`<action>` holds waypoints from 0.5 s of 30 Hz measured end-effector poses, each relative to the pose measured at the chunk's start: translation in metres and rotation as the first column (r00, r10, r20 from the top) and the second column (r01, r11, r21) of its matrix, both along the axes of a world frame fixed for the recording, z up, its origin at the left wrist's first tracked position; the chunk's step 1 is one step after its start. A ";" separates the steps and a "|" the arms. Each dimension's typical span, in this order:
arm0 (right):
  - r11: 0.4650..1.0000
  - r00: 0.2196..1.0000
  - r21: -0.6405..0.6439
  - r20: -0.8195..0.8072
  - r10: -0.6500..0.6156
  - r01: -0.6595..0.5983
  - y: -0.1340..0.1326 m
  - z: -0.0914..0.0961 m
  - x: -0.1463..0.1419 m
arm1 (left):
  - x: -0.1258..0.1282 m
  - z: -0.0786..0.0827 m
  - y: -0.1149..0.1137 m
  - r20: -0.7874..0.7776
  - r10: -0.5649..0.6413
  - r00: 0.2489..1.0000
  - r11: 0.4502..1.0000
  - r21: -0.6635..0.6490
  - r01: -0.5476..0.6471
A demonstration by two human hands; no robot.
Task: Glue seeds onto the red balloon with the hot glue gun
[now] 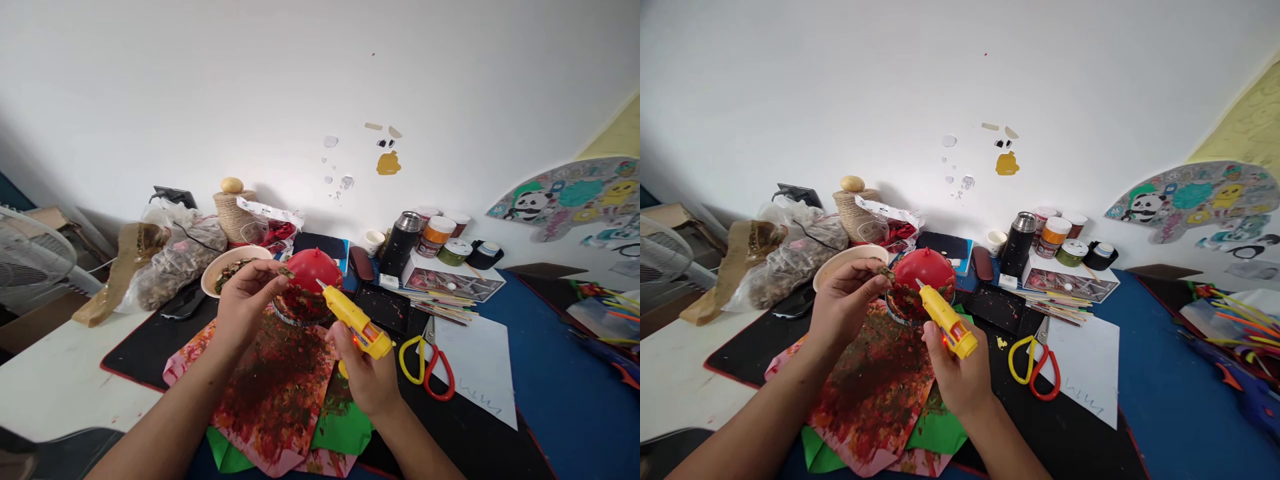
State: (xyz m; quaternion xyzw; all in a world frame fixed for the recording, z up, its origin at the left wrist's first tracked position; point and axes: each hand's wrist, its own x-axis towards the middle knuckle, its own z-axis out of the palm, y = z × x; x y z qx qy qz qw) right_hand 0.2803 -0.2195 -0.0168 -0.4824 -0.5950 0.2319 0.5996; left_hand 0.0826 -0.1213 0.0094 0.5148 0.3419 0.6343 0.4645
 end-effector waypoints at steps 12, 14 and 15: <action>0.998 0.986 -0.055 -0.162 -0.024 0.015 0.001 0.006 0.005 | -0.016 0.012 0.003 -0.006 0.207 0.978 0.966 0.156 -0.204; 0.998 0.973 -0.062 -0.225 -0.044 0.031 0.003 0.007 0.008 | -0.034 0.018 0.013 0.163 0.326 0.931 0.915 0.192 -0.354; 0.997 0.964 -0.061 -0.259 -0.057 0.043 0.004 0.009 0.009 | -0.043 0.020 0.018 0.251 0.346 0.904 0.897 0.194 -0.397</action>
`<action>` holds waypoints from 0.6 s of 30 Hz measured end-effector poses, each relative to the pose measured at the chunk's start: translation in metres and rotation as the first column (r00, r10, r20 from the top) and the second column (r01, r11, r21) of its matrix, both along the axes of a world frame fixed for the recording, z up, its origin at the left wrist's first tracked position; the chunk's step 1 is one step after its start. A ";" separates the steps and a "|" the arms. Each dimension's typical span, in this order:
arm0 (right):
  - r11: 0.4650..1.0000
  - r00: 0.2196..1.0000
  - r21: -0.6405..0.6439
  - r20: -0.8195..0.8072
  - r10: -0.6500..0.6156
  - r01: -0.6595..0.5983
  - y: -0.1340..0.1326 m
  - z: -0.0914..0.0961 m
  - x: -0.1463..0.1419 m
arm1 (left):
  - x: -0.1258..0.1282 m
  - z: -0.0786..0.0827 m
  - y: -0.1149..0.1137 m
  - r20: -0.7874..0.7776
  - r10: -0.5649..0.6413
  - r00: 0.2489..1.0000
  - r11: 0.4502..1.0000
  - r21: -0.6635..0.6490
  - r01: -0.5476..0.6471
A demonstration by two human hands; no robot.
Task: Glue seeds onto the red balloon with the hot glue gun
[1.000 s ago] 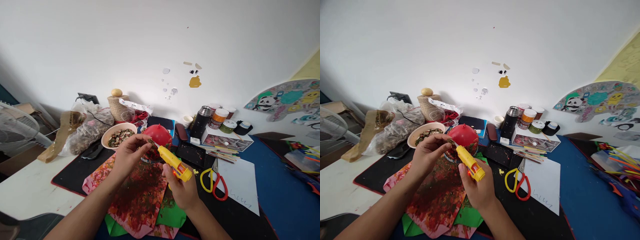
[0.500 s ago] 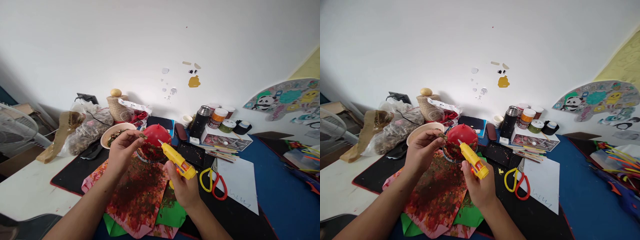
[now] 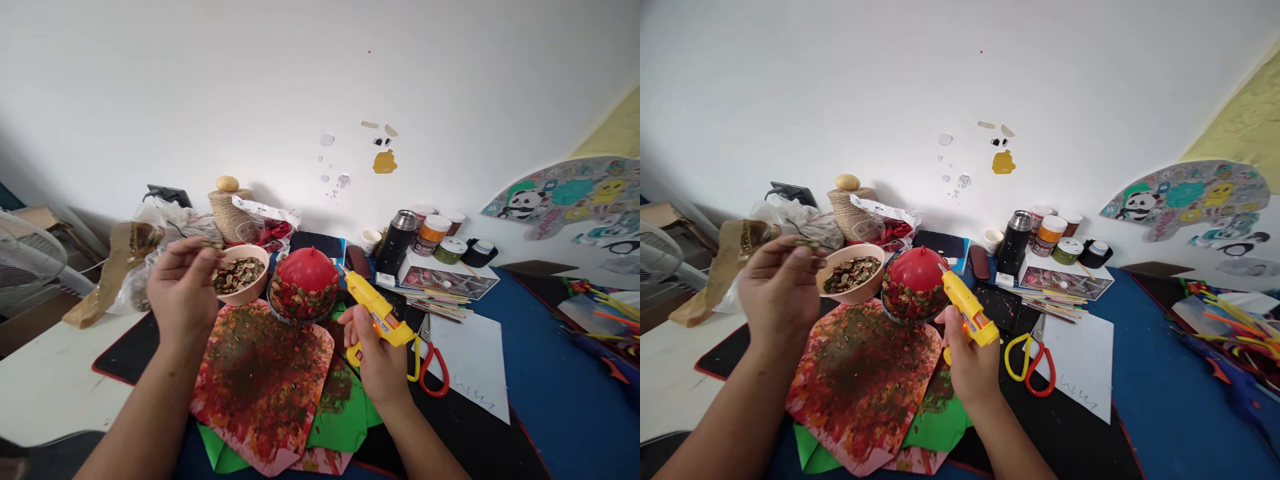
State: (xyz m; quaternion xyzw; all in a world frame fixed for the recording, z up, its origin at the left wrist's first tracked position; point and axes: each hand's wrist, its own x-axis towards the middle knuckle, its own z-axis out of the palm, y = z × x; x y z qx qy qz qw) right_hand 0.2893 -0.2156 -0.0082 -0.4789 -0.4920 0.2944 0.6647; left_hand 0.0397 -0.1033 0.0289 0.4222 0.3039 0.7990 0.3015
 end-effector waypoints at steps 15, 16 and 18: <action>0.993 0.969 0.014 -0.224 -0.107 0.113 0.019 0.011 0.019 | 0.008 0.008 0.005 -0.174 -0.129 0.976 0.986 -0.126 0.108; 0.994 0.967 0.013 -0.233 -0.107 0.113 0.018 0.012 0.017 | 0.010 0.009 0.004 -0.222 -0.151 0.963 0.980 -0.159 0.117; 0.995 0.967 0.027 -0.239 -0.092 0.101 0.015 0.013 0.014 | 0.014 0.012 0.002 -0.285 -0.169 0.944 0.974 -0.193 0.116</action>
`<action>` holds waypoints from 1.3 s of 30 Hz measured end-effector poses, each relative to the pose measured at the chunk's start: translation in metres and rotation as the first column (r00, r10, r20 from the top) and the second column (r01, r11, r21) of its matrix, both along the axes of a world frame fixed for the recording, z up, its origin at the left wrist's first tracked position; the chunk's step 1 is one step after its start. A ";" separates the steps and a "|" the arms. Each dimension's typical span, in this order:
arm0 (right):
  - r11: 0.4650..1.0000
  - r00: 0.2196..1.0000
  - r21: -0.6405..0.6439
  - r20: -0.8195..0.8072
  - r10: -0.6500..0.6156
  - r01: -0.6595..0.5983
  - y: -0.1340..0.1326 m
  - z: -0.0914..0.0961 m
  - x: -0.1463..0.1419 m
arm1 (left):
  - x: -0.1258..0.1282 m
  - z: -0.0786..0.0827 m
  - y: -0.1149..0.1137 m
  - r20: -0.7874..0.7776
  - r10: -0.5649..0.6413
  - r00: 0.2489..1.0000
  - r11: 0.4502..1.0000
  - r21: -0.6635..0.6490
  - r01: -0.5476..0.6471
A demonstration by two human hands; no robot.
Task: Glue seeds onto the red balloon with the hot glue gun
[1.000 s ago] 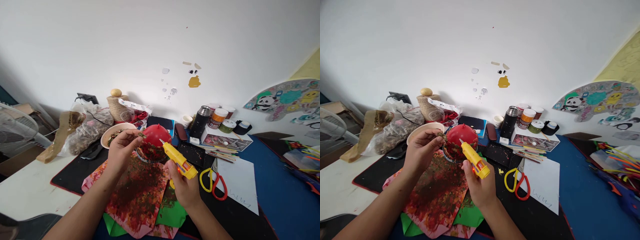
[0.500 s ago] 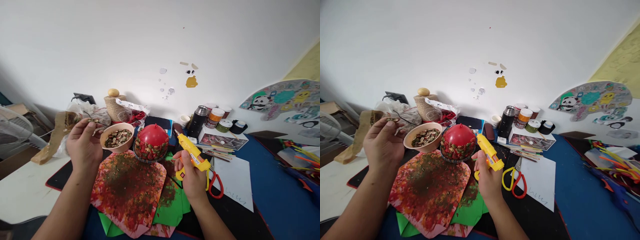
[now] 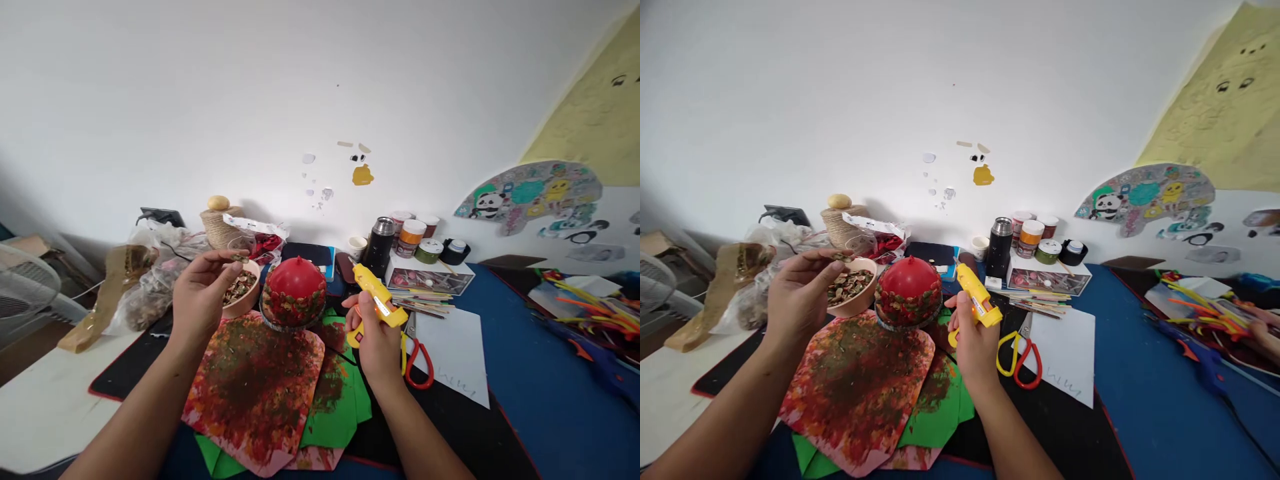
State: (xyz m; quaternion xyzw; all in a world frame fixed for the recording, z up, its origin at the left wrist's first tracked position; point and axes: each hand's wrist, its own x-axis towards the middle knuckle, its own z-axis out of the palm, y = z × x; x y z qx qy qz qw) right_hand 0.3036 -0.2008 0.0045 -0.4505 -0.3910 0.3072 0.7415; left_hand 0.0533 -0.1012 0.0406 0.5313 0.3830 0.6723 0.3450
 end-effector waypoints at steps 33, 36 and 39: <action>0.994 0.995 -0.057 0.042 0.095 -0.092 -0.007 -0.002 -0.007 | 0.062 0.008 -0.024 -0.813 0.512 0.276 0.700 0.582 0.415; 0.995 0.992 -0.057 0.093 0.085 -0.080 -0.008 -0.002 -0.007 | 0.066 0.006 -0.022 -0.820 0.523 0.235 0.698 0.570 0.434; 0.996 0.989 -0.044 0.124 0.078 -0.073 -0.009 0.000 -0.007 | 0.067 0.004 -0.020 -0.825 0.530 0.196 0.704 0.557 0.440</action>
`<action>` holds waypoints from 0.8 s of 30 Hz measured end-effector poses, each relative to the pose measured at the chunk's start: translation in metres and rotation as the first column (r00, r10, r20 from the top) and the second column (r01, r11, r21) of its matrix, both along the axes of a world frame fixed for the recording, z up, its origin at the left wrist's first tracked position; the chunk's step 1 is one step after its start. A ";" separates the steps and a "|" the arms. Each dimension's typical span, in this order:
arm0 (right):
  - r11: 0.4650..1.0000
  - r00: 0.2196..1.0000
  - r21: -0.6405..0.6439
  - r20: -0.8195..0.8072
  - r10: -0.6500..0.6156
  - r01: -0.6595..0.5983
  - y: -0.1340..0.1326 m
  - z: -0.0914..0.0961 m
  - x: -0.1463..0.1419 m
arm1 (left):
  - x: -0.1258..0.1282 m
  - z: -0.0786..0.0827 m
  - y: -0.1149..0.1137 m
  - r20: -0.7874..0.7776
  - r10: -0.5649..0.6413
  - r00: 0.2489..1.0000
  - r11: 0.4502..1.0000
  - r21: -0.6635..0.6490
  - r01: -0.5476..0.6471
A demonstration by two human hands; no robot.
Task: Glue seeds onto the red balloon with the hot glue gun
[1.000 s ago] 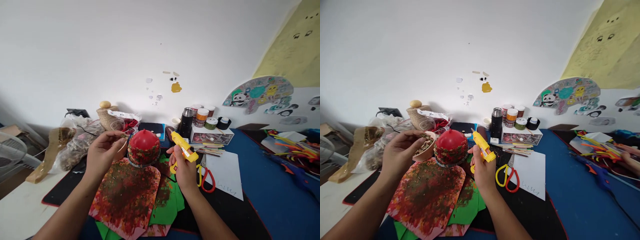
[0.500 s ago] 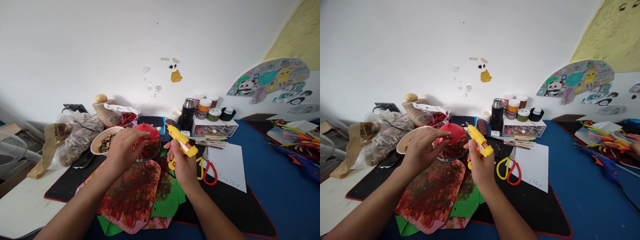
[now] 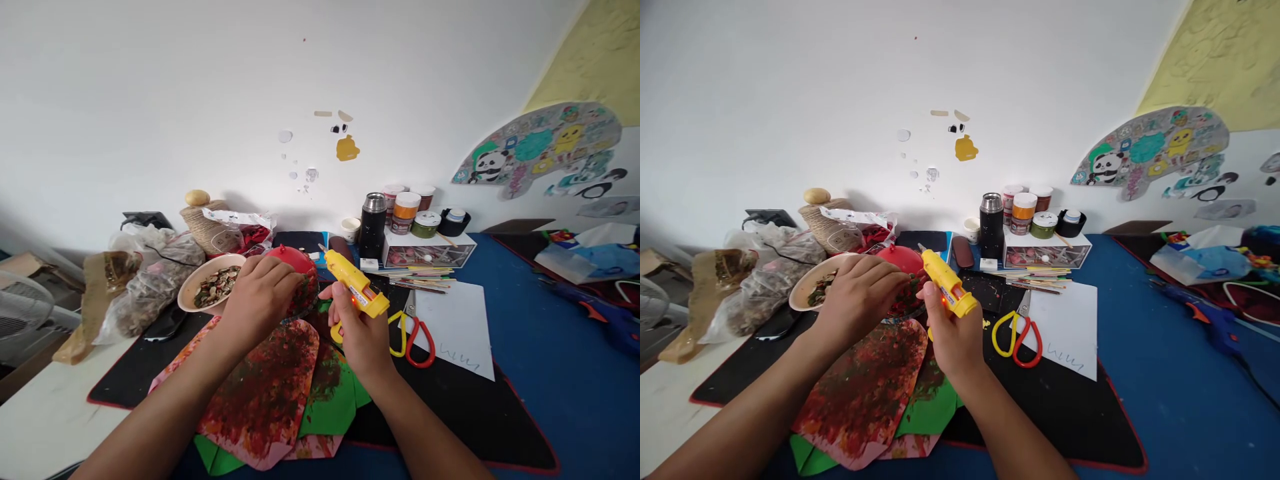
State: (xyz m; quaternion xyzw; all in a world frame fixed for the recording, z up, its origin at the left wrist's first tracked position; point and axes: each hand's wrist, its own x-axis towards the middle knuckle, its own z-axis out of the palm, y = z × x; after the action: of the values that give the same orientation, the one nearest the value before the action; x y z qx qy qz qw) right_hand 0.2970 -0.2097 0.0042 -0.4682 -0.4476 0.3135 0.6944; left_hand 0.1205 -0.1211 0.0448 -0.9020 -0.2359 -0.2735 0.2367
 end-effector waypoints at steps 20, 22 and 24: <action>1.000 0.998 0.024 0.054 0.008 -0.009 -0.004 0.001 -0.004 | 0.000 -0.001 0.007 -0.099 0.015 0.995 0.999 -0.036 -0.018; 1.000 0.997 0.019 0.072 0.015 -0.017 -0.003 0.000 -0.004 | 0.001 -0.001 0.008 -0.104 0.011 0.994 0.999 -0.047 -0.016; 0.999 0.996 0.028 0.090 0.017 -0.020 -0.003 -0.001 -0.005 | 0.002 -0.002 0.008 -0.099 0.015 0.995 0.998 -0.054 -0.021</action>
State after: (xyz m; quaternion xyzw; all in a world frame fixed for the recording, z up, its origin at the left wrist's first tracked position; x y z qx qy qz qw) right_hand 0.2924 -0.2123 0.0031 -0.4677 -0.4869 0.2923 0.6773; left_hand 0.1221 -0.1127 0.0430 -0.9184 -0.2396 -0.2199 0.2255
